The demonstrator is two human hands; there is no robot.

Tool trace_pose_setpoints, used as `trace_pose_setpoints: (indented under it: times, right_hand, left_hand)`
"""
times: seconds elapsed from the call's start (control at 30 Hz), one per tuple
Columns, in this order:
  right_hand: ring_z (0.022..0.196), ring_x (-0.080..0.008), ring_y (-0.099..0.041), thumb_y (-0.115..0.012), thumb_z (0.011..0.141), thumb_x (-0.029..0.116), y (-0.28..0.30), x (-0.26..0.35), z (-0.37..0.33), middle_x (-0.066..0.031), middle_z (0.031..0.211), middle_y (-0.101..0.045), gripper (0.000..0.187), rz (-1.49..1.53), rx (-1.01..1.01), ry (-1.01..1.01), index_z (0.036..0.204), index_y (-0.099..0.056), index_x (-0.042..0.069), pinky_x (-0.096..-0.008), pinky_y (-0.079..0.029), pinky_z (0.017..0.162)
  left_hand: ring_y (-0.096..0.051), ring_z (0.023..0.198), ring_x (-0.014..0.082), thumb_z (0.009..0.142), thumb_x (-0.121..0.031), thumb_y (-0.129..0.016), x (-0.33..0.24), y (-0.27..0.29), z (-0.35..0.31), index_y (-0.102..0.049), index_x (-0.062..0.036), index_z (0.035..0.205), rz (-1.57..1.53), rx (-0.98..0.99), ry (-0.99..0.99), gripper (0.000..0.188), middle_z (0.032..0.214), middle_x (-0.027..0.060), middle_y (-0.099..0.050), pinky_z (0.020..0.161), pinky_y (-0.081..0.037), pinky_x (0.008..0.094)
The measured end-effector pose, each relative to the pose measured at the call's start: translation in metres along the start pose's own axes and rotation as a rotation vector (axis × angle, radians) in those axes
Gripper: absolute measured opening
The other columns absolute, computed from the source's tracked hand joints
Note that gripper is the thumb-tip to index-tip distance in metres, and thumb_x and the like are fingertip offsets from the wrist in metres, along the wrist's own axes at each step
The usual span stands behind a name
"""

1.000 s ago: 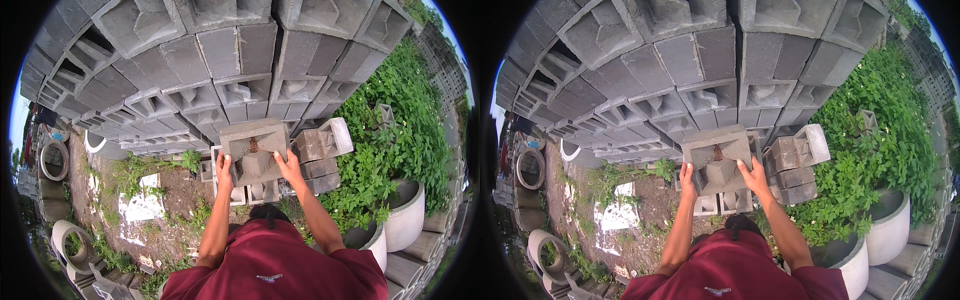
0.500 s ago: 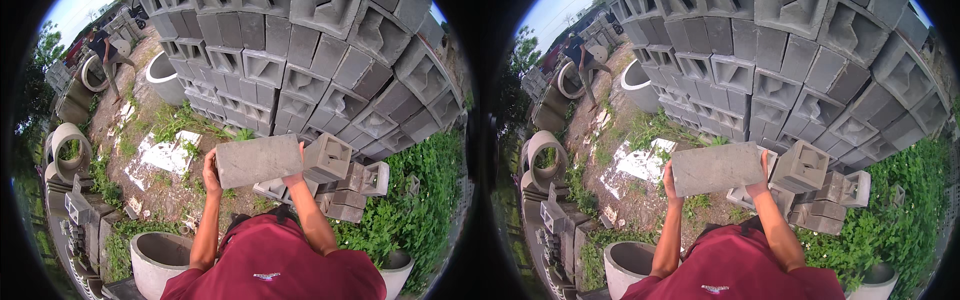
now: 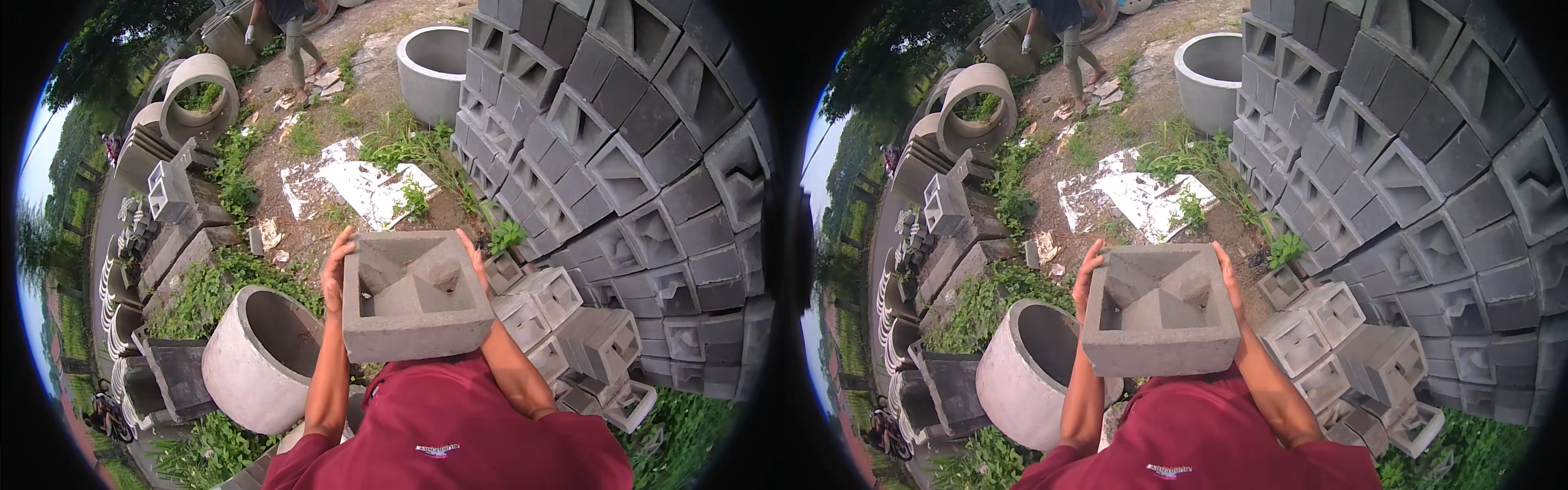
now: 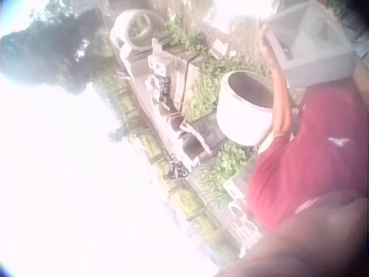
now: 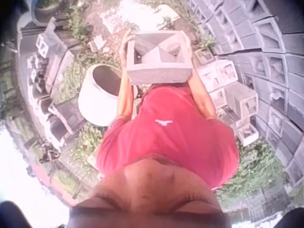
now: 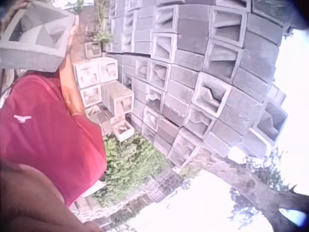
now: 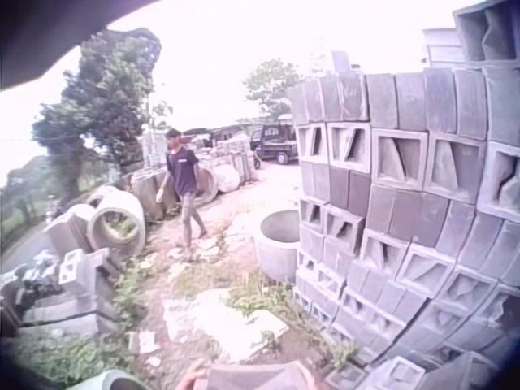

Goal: The person picks up concrete ventilation blocks from a stack and carries them to a truck, placing them into a structured arrangement on the truck bed.

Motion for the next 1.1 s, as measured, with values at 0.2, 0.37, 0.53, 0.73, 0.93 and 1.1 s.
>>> trace_pose_setpoints:
  times: [0.2,0.37,0.53,0.73,0.93,1.1]
  right_hand:
    - [0.129,-0.0274,-0.045,-0.04,0.097,0.045,-0.031,-0.043,0.12,-0.0163,0.142,-0.041,0.07,0.098,0.179,-0.146,0.15,-0.021,0.004,-0.0429,-0.039,0.106]
    - [0.125,-0.0296,-0.048,-0.046,0.091,0.04,-0.043,-0.066,0.252,-0.0164,0.139,-0.043,0.072,0.138,0.184,-0.208,0.149,-0.023,0.005,-0.0447,-0.043,0.102]
    - [0.125,-0.0292,-0.049,-0.047,0.088,0.035,-0.06,-0.065,0.405,-0.0168,0.14,-0.043,0.074,0.118,0.226,-0.175,0.149,-0.022,0.002,-0.0419,-0.041,0.104]
    - [0.132,-0.0252,-0.04,-0.049,0.087,0.034,-0.104,-0.018,0.558,-0.0188,0.146,-0.036,0.078,-0.253,0.371,0.006,0.149,-0.02,-0.004,-0.0359,-0.032,0.108]
    - [0.13,-0.0225,-0.04,-0.043,0.095,0.05,-0.091,-0.068,0.699,-0.0142,0.143,-0.04,0.074,-0.143,0.263,-0.151,0.147,-0.029,-0.001,-0.0358,-0.032,0.108]
    - [0.127,-0.0217,-0.043,-0.033,0.098,0.06,-0.106,-0.117,0.826,-0.0111,0.139,-0.046,0.074,-0.168,0.084,-0.468,0.143,-0.037,0.001,-0.0372,-0.034,0.107]
  left_hand:
    - [-0.031,0.139,0.0288,0.08,-0.076,-0.052,0.011,0.038,0.097,-0.02,0.0007,0.149,0.075,-0.114,0.044,0.108,0.154,0.0165,-0.025,0.112,-0.03,0.0434]
    - [-0.03,0.14,0.0305,0.082,-0.073,-0.05,0.063,0.077,0.205,-0.019,0.0071,0.148,0.097,-0.106,0.113,0.109,0.15,0.0237,-0.029,0.114,-0.023,0.0395]
    - [-0.031,0.139,0.0298,0.085,-0.072,-0.045,0.105,0.106,0.34,-0.018,0.0039,0.15,0.139,-0.09,0.118,0.104,0.15,0.0213,-0.03,0.114,-0.023,0.0394]
    - [-0.041,0.131,0.0291,0.093,-0.061,-0.039,0.16,0.112,0.453,-0.024,-0.0081,0.151,-0.326,-0.288,0.484,0.08,0.145,0.0151,-0.039,0.109,-0.033,0.0414]
    - [-0.05,0.123,0.028,0.082,-0.043,-0.055,0.183,0.137,0.589,-0.029,-0.0032,0.147,-0.311,-0.298,0.447,0.081,0.137,0.0168,-0.046,0.102,-0.041,0.04]
    - [-0.05,0.122,0.0271,0.073,-0.04,-0.06,0.249,0.207,0.724,-0.03,0.0036,0.145,-0.271,-0.309,0.349,0.09,0.134,0.0186,-0.048,0.101,-0.041,0.0376]
Point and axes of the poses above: each hand's wrist, its own z-axis towards the middle knuckle, its own y-axis out of the back of the hand, x = y × z, the point moved 8 cm from there along z, towards the middle knuckle
